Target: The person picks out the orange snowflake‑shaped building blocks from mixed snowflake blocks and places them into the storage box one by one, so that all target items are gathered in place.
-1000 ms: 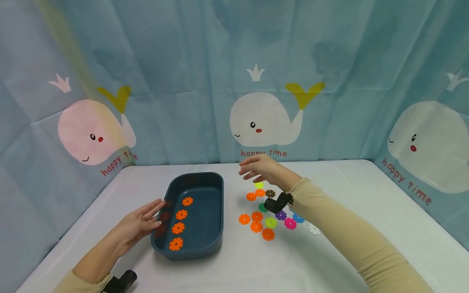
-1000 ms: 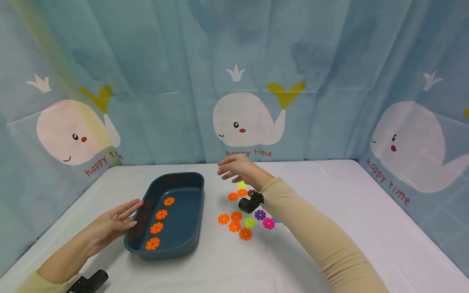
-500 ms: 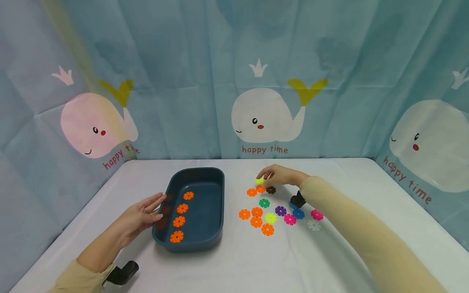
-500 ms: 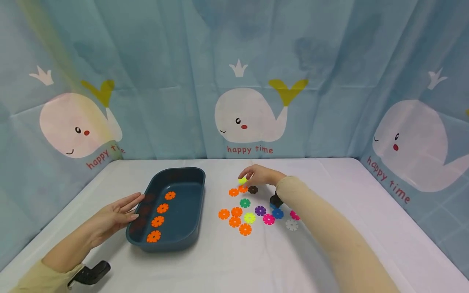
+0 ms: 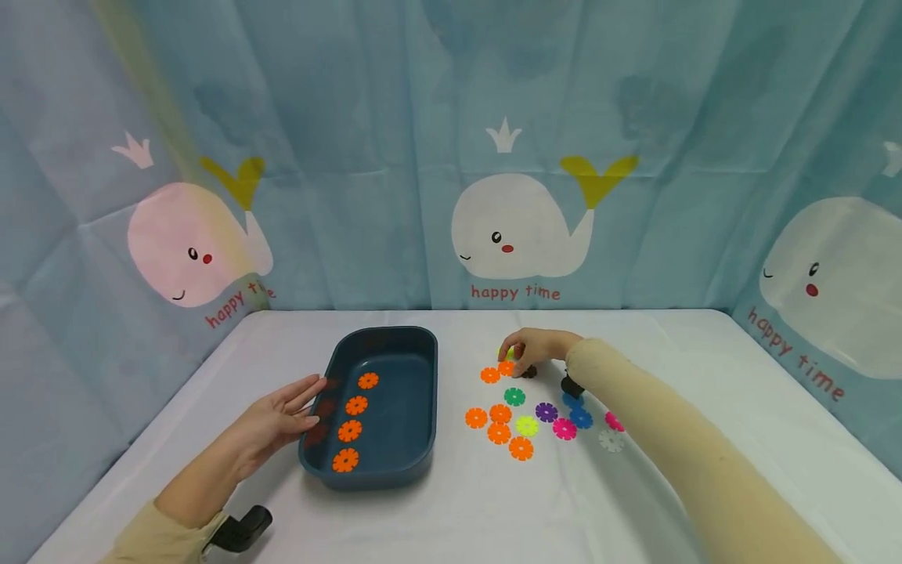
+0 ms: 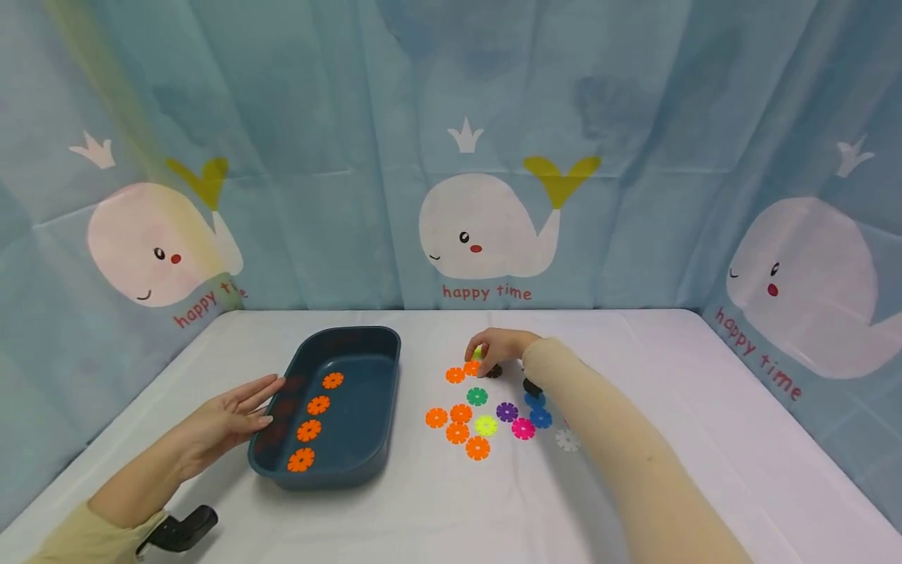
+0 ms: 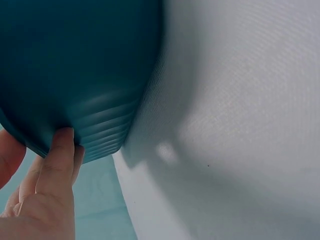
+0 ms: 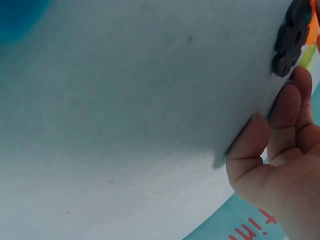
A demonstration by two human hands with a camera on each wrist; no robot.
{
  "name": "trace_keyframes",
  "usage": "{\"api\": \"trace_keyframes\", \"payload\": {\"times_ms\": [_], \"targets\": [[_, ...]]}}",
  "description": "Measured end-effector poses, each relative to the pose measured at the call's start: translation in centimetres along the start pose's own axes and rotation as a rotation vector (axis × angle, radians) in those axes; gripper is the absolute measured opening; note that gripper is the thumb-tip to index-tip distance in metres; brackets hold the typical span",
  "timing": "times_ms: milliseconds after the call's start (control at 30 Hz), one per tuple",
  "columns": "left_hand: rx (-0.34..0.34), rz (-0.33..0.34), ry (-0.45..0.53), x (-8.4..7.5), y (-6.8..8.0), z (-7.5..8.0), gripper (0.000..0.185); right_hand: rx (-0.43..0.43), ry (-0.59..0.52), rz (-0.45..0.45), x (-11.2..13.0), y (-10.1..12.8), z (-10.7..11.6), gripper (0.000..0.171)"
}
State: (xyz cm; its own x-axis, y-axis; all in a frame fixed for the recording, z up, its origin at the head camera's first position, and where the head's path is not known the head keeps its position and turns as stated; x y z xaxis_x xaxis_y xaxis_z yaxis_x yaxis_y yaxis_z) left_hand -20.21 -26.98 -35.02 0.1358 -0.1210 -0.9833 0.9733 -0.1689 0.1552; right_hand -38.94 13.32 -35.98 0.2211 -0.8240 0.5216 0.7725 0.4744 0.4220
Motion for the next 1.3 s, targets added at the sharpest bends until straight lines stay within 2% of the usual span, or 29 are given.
{"api": "trace_keyframes", "payload": {"times_ms": [567, 867, 1133, 1300], "targets": [[-0.01, -0.006, -0.012, 0.6, 0.3, 0.3, 0.076, -0.022, -0.024, -0.034, 0.2, -0.7, -0.8, 0.024], [-0.004, -0.004, -0.023, 0.2, 0.1, 0.0, 0.075, -0.117, -0.064, -0.007, 0.2, 0.1, -0.7, 0.022], [-0.015, 0.009, -0.011, 0.1, 0.1, -0.1, 0.075, -0.169, -0.087, -0.011, 0.2, 0.7, -0.8, 0.017], [-0.022, 0.008, -0.013, 0.1, 0.1, -0.1, 0.074, -0.221, -0.151, -0.042, 0.5, 1.3, -0.6, 0.014]]}}
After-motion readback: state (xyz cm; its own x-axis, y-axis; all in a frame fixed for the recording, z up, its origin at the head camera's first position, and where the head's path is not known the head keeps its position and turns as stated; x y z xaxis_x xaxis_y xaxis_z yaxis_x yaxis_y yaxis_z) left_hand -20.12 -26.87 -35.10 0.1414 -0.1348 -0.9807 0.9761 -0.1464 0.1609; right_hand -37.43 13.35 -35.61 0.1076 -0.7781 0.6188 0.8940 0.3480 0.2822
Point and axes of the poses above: each hand's wrist, its own y-axis away from the middle knuckle, its own z-axis out of the back of the hand, x = y × z, the point moved 1 cm from there along -y, towards the middle knuckle, and after that the axes turned 6 degrees about -z, right-handed, at the moved point
